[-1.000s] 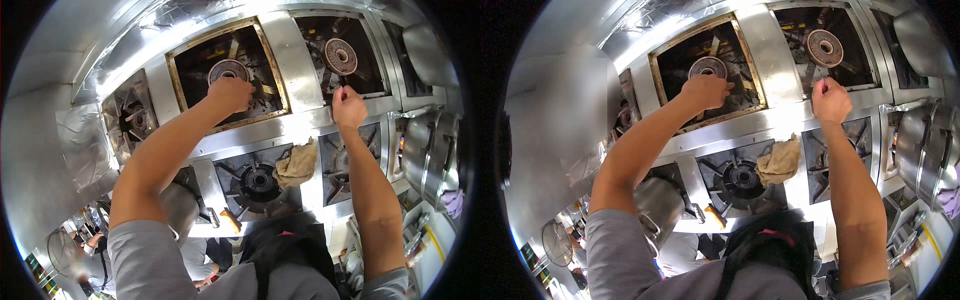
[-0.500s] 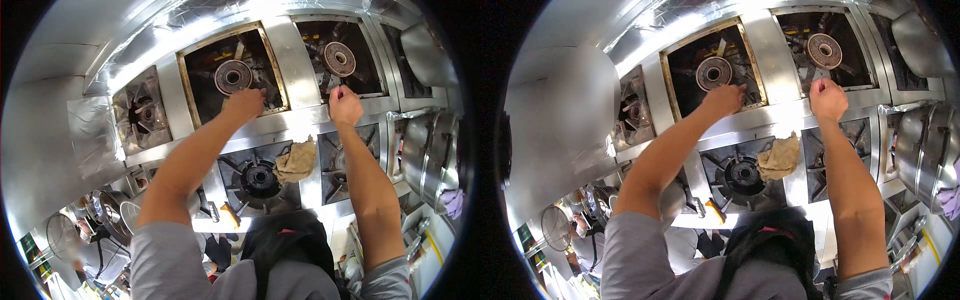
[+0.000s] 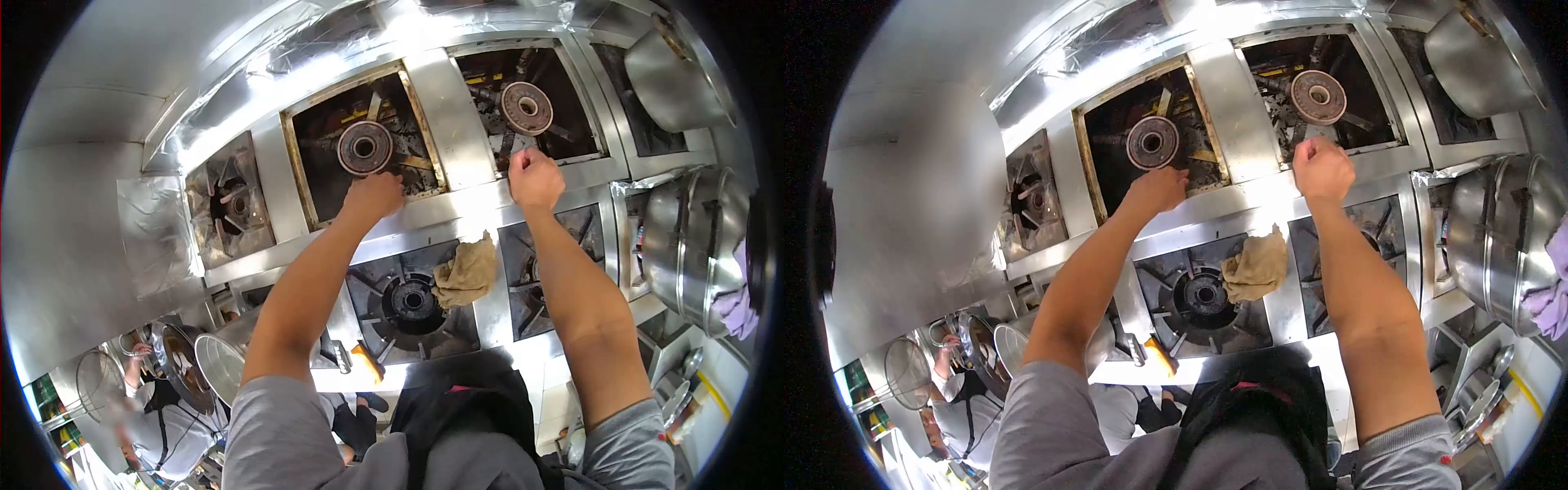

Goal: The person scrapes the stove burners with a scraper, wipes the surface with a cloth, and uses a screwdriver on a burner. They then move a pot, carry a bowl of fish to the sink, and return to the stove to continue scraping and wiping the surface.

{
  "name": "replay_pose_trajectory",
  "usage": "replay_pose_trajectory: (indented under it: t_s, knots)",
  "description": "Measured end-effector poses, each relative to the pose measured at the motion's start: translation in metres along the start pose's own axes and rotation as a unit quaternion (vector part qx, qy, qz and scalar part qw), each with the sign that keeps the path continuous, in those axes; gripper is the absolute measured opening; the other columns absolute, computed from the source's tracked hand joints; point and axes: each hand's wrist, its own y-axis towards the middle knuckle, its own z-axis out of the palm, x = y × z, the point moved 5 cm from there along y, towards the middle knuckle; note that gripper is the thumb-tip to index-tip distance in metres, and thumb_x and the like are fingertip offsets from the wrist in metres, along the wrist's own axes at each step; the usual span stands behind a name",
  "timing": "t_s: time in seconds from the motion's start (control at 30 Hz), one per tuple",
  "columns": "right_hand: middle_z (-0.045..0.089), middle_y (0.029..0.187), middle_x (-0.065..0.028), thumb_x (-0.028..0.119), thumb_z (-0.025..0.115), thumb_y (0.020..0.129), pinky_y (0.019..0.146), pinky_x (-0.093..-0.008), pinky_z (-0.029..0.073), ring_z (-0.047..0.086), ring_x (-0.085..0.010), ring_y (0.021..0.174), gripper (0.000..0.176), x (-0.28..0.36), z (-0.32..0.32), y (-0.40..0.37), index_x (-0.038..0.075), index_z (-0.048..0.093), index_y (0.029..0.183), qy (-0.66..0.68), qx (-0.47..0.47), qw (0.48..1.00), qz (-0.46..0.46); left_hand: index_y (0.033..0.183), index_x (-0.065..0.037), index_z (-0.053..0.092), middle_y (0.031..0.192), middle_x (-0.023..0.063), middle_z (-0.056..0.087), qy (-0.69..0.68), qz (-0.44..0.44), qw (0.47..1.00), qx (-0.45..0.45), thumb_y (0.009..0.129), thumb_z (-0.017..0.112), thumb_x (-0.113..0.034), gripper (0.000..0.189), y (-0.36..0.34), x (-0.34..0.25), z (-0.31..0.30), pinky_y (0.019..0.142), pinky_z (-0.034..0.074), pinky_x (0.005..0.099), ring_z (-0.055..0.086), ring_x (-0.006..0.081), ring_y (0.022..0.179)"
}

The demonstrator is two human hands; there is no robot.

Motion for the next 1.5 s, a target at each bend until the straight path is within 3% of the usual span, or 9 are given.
replay_pose_trajectory:
  t_s: [0.03, 0.1, 0.5, 0.73, 0.9, 0.93, 1.0, 1.2, 1.5]
  knots:
    - [0.071, 0.075, -0.009, 0.027, 0.068, 0.084, 0.066, -0.0497, 0.054, 0.069, -0.0337, 0.075, 0.021, -0.002, 0.001, 0.001, 0.012, 0.067, 0.069, -0.001, -0.001, 1.0, 0.002, 0.143, -0.021, 0.065, 0.128, 0.0219, 0.071, 0.001, 0.002, 1.0, 0.0, 0.107, 0.048, -0.036, 0.042, -0.001, -0.003, 0.001, 0.1, 0.055, 0.0515, 0.068, 0.0427, 0.117]
    - [0.071, 0.074, -0.0081, 0.026, 0.068, 0.084, 0.066, -0.0489, 0.055, 0.069, -0.0334, 0.075, 0.022, -0.002, 0.003, 0.001, 0.012, 0.065, 0.068, -0.001, -0.006, 1.0, -0.004, 0.126, -0.005, 0.07, 0.122, 0.0247, 0.072, -0.022, -0.011, 0.999, -0.028, 0.107, 0.05, -0.039, 0.045, -0.005, -0.004, 0.0, 0.101, 0.054, 0.0519, 0.068, 0.0446, 0.119]
    - [0.072, 0.076, -0.0064, 0.025, 0.068, 0.084, 0.07, -0.0473, 0.055, 0.069, -0.0318, 0.077, 0.02, -0.001, 0.003, 0.002, 0.013, 0.067, 0.069, 0.004, 0.004, 1.0, -0.007, 0.128, 0.003, 0.065, 0.134, 0.026, 0.066, -0.022, 0.008, 0.999, 0.024, 0.109, 0.044, -0.033, 0.046, 0.007, -0.025, 0.001, 0.105, 0.052, 0.0521, 0.065, 0.0444, 0.124]
    - [0.072, 0.078, -0.004, 0.023, 0.071, 0.08, 0.07, -0.0441, 0.054, 0.066, -0.0301, 0.075, 0.015, -0.006, 0.007, 0.0, 0.014, 0.067, 0.07, 0.047, -0.002, 0.999, -0.024, 0.131, 0.0, 0.066, 0.126, 0.0285, 0.069, -0.046, 0.001, 0.999, -0.003, 0.107, 0.046, -0.032, 0.045, 0.016, -0.013, 0.005, 0.102, 0.054, 0.0535, 0.067, 0.0457, 0.117]
    - [0.072, 0.076, -0.0038, 0.023, 0.071, 0.081, 0.07, -0.0443, 0.054, 0.066, -0.03, 0.074, 0.014, -0.006, 0.007, 0.0, 0.014, 0.067, 0.07, 0.043, 0.006, 0.999, -0.02, 0.148, -0.02, 0.061, 0.115, 0.024, 0.074, 0.02, 0.035, 0.999, 0.011, 0.106, 0.046, -0.031, 0.046, 0.012, -0.011, -0.003, 0.093, 0.058, 0.0527, 0.074, 0.0432, 0.101]
    - [0.072, 0.076, -0.0038, 0.023, 0.071, 0.081, 0.07, -0.0443, 0.054, 0.066, -0.03, 0.074, 0.014, -0.005, 0.009, -0.001, 0.014, 0.067, 0.07, 0.045, 0.008, 0.999, -0.02, 0.148, -0.02, 0.061, 0.115, 0.024, 0.074, 0.02, 0.033, 0.999, 0.012, 0.106, 0.046, -0.031, 0.046, 0.015, -0.006, 0.002, 0.093, 0.058, 0.0527, 0.074, 0.0432, 0.101]
    - [0.072, 0.077, -0.0034, 0.023, 0.071, 0.081, 0.07, -0.0448, 0.054, 0.067, -0.0298, 0.075, 0.014, -0.006, 0.01, 0.0, 0.014, 0.067, 0.07, 0.046, 0.003, 0.999, -0.021, 0.147, -0.014, 0.061, 0.098, 0.0259, 0.075, -0.039, 0.083, 0.996, -0.014, 0.106, 0.048, -0.029, 0.045, 0.02, -0.003, 0.004, 0.08, 0.061, 0.0522, 0.075, 0.0408, 0.076]
    - [0.073, 0.079, -0.0025, 0.023, 0.072, 0.08, 0.072, -0.0451, 0.054, 0.068, -0.0295, 0.08, 0.013, -0.006, 0.009, 0.0, 0.015, 0.068, 0.071, 0.048, 0.021, 0.999, -0.004, 0.146, -0.01, 0.061, 0.086, 0.0229, 0.076, -0.115, 0.059, 0.991, 0.018, 0.107, 0.048, -0.028, 0.045, 0.024, -0.006, 0.005, 0.066, 0.061, 0.0453, 0.071, 0.0317, 0.056]
    - [0.073, 0.078, -0.0046, 0.022, 0.072, 0.08, 0.073, -0.0456, 0.055, 0.067, -0.0314, 0.076, 0.013, -0.002, 0.003, 0.0, 0.015, 0.067, 0.07, 0.022, 0.014, 1.0, -0.003, 0.144, -0.008, 0.062, 0.089, 0.024, 0.076, -0.111, 0.111, 0.987, -0.045, 0.108, 0.046, -0.03, 0.045, 0.02, -0.002, 0.0, 0.067, 0.06, 0.0455, 0.071, 0.0318, 0.057]
